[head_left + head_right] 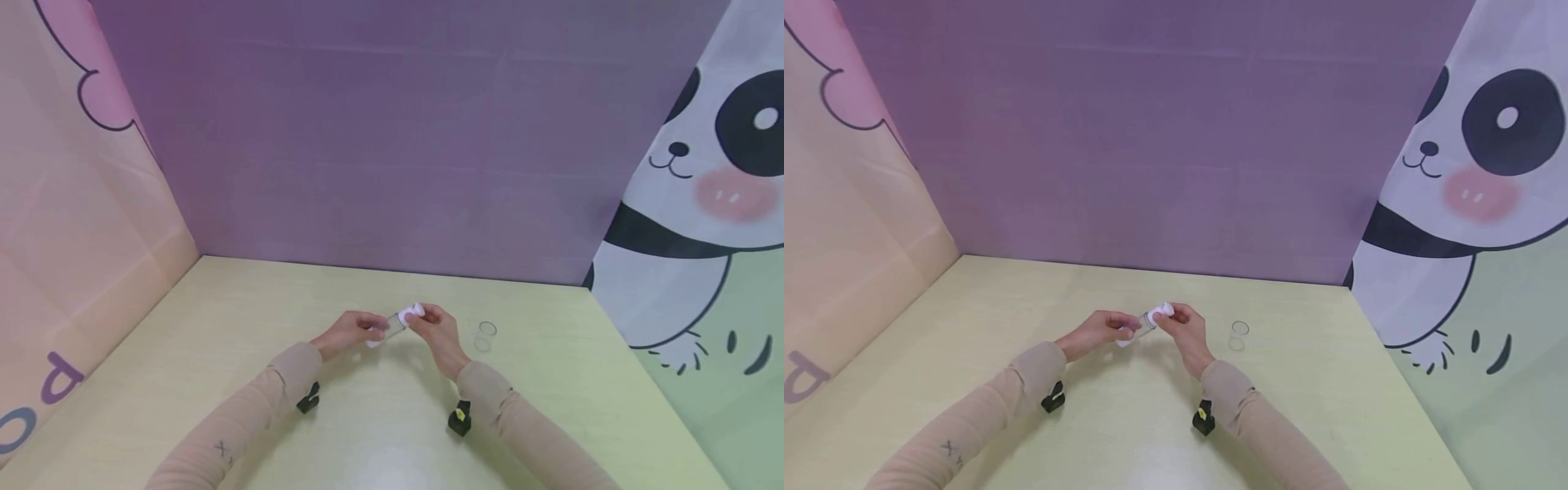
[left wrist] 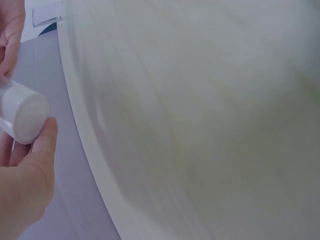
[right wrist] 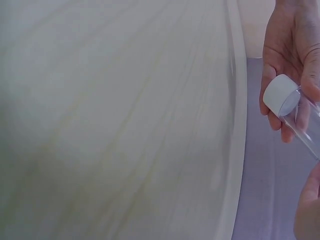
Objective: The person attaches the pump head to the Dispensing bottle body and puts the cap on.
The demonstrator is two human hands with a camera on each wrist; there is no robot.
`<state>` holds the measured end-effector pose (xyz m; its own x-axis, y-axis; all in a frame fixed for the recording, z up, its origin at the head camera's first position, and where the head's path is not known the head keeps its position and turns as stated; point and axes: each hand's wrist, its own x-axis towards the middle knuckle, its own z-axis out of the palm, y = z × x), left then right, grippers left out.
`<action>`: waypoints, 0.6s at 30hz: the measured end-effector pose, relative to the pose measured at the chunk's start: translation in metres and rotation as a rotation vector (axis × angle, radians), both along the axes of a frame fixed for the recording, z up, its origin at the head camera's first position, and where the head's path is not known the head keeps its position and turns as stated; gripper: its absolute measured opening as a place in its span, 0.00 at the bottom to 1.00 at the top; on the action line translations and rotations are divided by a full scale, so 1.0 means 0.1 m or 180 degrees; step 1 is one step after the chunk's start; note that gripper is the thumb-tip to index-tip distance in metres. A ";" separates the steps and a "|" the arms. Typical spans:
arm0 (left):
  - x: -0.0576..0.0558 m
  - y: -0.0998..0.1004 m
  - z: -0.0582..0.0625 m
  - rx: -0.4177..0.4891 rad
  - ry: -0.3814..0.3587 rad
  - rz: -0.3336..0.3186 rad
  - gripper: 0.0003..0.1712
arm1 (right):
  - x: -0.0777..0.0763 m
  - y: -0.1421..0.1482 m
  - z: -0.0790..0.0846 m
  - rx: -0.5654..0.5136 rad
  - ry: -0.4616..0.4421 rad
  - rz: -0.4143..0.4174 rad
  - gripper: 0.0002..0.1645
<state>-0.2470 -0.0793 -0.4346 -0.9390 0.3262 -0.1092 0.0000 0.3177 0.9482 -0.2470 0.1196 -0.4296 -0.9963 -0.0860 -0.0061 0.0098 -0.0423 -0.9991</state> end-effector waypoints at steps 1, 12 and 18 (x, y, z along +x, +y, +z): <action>0.00 0.00 0.00 0.0002 0.0002 0.0002 0.18 | 0.00 0.00 0.00 -0.0013 0.0004 -0.0006 0.23; 0.02 -0.01 0.00 0.0030 0.0007 -0.0042 0.18 | 0.01 0.00 -0.01 0.0033 -0.0011 0.0010 0.26; 0.03 -0.02 0.00 0.0022 0.0020 -0.0038 0.18 | -0.01 0.01 -0.02 0.0131 -0.0029 0.0086 0.30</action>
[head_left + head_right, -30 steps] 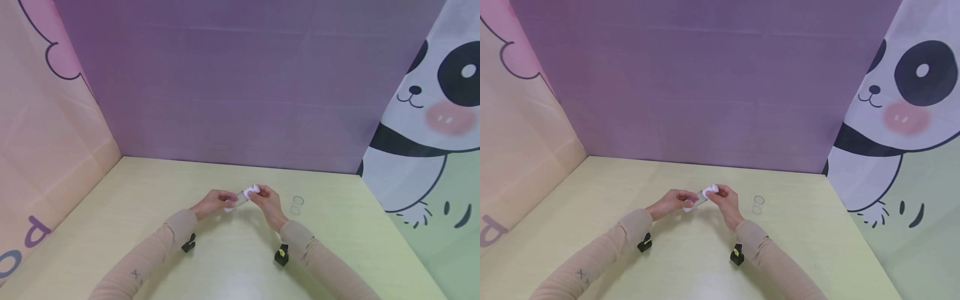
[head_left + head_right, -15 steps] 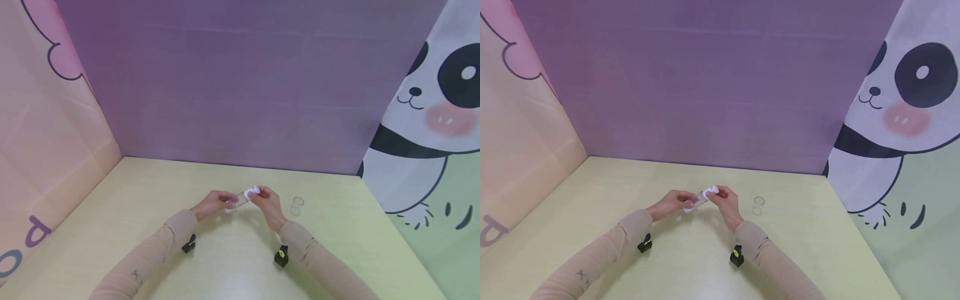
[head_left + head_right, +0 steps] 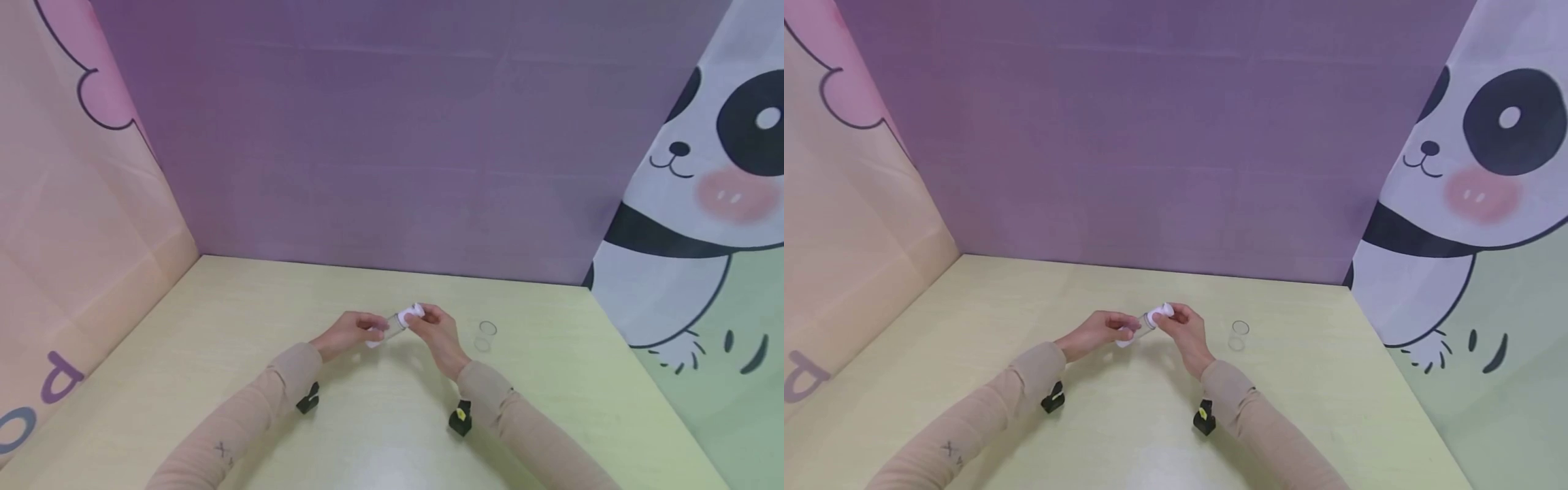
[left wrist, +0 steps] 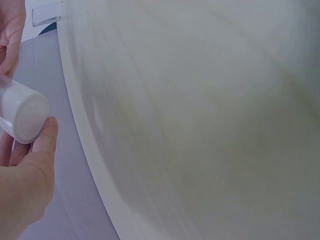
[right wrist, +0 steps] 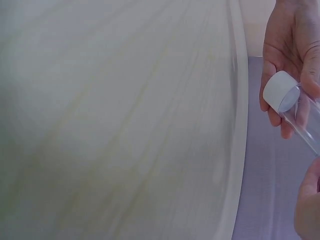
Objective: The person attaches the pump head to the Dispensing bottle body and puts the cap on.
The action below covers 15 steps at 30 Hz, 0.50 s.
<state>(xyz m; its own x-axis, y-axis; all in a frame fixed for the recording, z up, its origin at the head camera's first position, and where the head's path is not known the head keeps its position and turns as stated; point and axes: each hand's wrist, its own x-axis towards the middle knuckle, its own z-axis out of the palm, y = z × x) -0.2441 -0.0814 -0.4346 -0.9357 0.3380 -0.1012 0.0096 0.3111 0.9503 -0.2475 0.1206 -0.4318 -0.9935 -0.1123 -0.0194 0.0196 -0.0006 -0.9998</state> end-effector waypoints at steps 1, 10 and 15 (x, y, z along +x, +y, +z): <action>0.00 0.00 0.00 -0.0006 0.0007 0.0001 0.18 | 0.00 0.00 0.00 0.0015 -0.0011 0.0009 0.30; 0.00 0.01 0.01 -0.0015 0.0004 -0.0002 0.18 | 0.03 0.00 0.04 -0.0231 0.0072 0.0284 0.29; -0.01 0.02 0.01 -0.0042 -0.0048 0.0029 0.18 | 0.06 0.00 0.08 -0.0673 0.0067 0.0477 0.29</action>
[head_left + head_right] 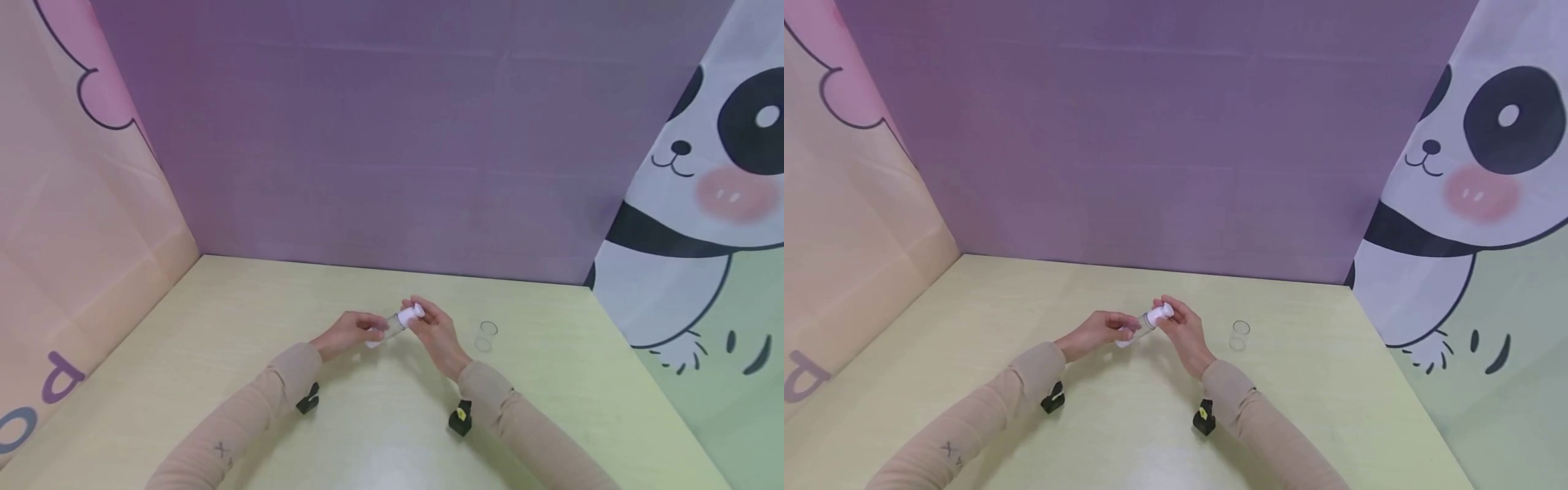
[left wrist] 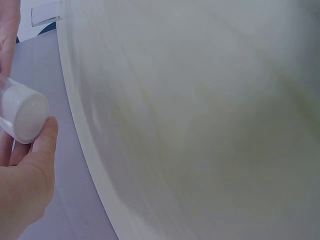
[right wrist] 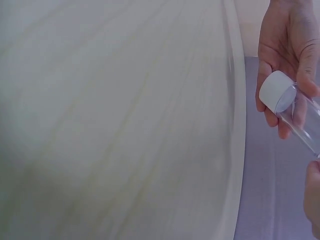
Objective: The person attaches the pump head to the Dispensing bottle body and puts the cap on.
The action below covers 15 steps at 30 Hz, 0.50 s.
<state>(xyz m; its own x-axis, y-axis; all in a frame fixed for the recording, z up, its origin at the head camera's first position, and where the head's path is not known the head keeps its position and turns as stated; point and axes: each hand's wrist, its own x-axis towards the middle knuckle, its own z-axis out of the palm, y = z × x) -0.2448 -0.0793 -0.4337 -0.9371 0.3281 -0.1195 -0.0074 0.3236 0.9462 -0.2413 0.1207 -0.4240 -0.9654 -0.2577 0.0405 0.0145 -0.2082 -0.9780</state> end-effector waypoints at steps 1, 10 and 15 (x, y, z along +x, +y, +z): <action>0.00 0.00 0.00 0.0005 -0.0003 0.0005 0.18 | 0.00 0.00 0.01 -0.0058 -0.0018 0.0014 0.29; -0.01 -0.01 -0.02 0.0023 0.0045 0.0015 0.18 | 0.00 0.01 0.03 -0.0112 -0.0101 0.0024 0.28; 0.00 -0.01 -0.02 0.0023 0.0041 -0.0007 0.18 | -0.01 0.00 0.01 -0.0064 -0.0085 -0.0064 0.28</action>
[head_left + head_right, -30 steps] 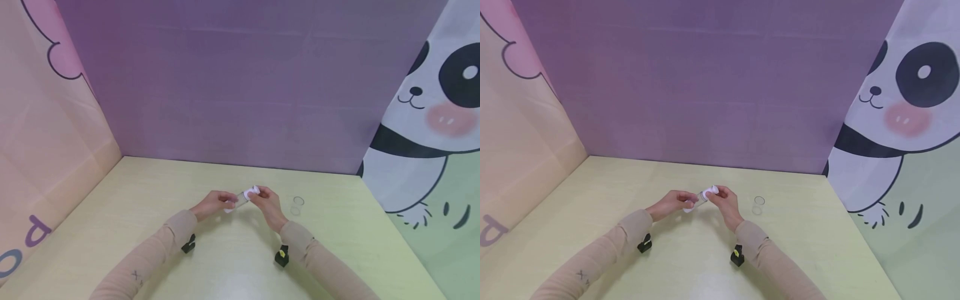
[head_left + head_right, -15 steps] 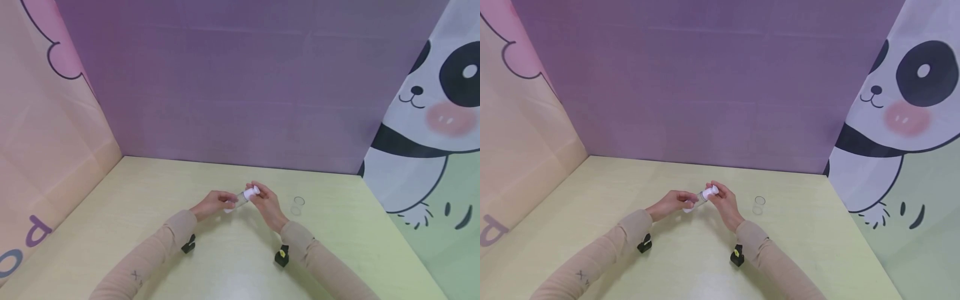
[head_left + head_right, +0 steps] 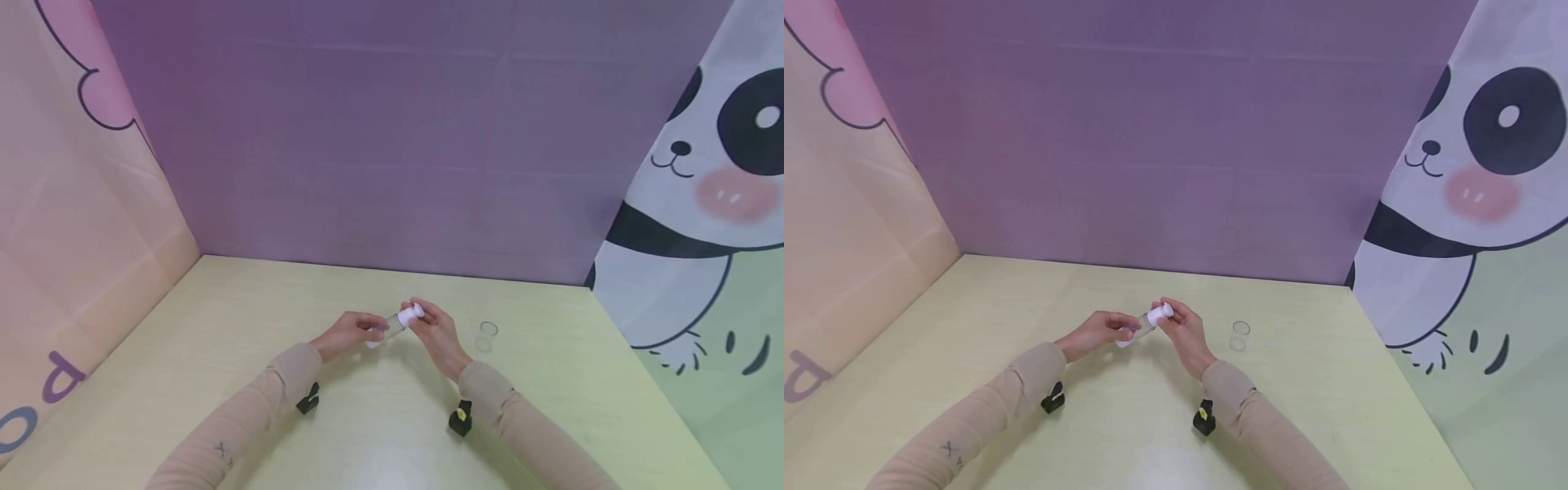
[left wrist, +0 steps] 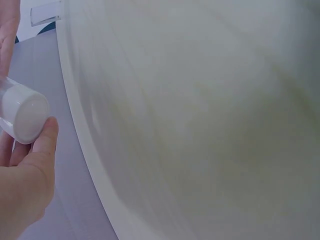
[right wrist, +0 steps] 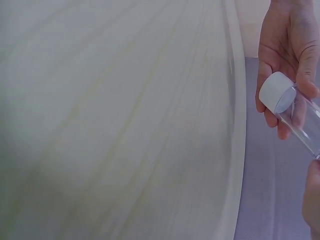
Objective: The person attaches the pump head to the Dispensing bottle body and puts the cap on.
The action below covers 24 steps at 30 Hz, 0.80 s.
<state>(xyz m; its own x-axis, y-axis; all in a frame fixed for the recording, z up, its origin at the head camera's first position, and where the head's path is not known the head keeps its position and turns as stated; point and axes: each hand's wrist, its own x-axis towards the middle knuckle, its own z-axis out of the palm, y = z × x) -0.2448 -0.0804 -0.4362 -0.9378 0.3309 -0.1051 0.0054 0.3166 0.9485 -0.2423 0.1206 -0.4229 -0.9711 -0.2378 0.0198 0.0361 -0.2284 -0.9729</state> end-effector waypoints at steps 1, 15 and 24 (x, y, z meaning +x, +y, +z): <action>0.00 0.00 0.00 0.0003 0.0009 -0.0008 0.18 | -0.01 0.00 -0.01 0.0014 0.0003 -0.0019 0.28; 0.00 0.00 0.02 -0.0026 0.0054 -0.0042 0.18 | -0.03 0.00 -0.04 0.0180 0.0017 -0.0191 0.27; 0.01 0.01 0.03 -0.0017 0.0039 -0.0045 0.18 | -0.03 0.00 -0.04 0.0251 -0.0004 -0.0281 0.23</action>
<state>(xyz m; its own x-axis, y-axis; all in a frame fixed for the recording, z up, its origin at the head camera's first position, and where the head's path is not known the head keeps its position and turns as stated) -0.2435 -0.0793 -0.4332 -0.9342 0.3437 -0.0955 0.0214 0.3214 0.9467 -0.2452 0.1209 -0.4271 -0.9883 -0.1522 0.0033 0.0204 -0.1535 -0.9879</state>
